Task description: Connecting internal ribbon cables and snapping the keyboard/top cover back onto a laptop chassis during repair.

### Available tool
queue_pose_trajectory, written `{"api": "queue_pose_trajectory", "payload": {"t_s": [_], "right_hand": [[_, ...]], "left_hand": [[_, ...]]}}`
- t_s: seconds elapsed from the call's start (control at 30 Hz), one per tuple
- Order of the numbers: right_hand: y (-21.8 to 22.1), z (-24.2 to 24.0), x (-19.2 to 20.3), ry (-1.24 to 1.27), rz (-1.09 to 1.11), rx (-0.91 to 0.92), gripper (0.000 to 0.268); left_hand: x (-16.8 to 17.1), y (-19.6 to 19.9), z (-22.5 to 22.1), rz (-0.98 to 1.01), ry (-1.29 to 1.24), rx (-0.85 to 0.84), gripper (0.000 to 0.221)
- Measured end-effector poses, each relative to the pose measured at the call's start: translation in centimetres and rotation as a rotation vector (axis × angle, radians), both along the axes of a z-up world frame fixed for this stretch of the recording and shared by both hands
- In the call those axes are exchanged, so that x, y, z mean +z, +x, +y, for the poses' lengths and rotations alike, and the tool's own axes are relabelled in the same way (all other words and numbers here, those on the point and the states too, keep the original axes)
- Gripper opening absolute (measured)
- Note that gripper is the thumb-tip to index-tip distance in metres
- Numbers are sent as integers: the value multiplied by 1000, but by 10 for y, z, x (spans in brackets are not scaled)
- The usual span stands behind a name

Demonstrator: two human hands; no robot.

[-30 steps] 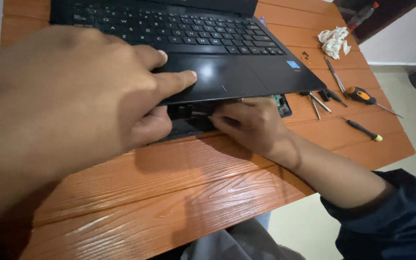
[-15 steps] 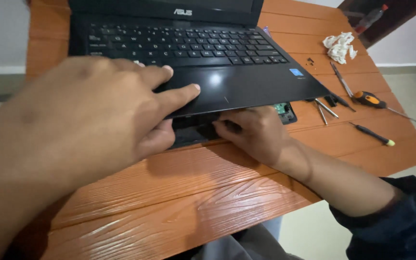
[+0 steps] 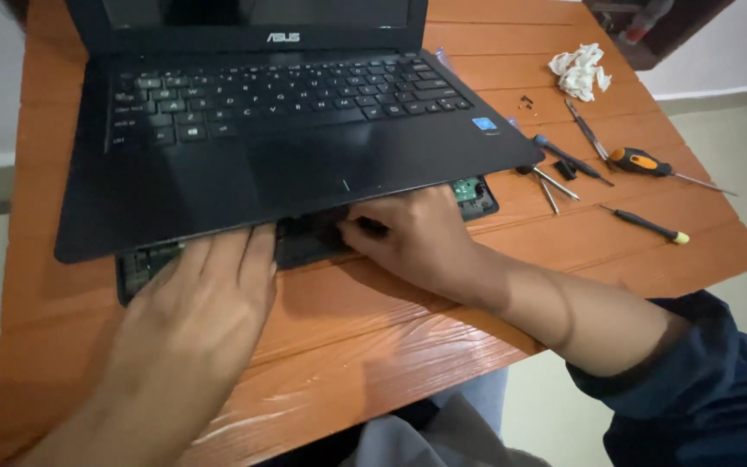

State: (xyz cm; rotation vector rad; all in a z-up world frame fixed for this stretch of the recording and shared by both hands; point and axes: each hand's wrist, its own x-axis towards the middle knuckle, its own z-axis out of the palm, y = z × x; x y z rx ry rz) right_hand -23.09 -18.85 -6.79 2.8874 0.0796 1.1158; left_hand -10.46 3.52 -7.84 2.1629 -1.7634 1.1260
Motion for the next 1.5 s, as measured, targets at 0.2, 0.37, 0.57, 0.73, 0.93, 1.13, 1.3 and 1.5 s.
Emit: {"api": "queue_pose_trajectory", "payload": {"t_s": [0.2,0.37,0.57,0.73,0.93,1.13,1.3,1.5], "right_hand": [[-1,5,0,79,-45,-24,10],[0,2,-7,99,-84,-87,4],[-1,5,-1,143,41,-131,12],[0,7,-3,82,-44,-117,14],[-1,7,-6,97,-29,-195,17],[1,4,-9,84,-54,-143,7],[-2,4,-2,70,-49,-103,2],[-6,3,15,100,102,27,4]], "left_hand": [[-3,10,-37,456,22,-127,49],[5,17,-43,685,-74,-328,32],[7,23,-49,755,29,-165,30],[11,20,-49,849,11,-229,33],[17,20,-49,1060,20,-243,40],[21,12,-45,1060,159,-16,42],[-1,21,-50,775,-92,-328,21],[0,23,-50,663,-58,-277,16]]}}
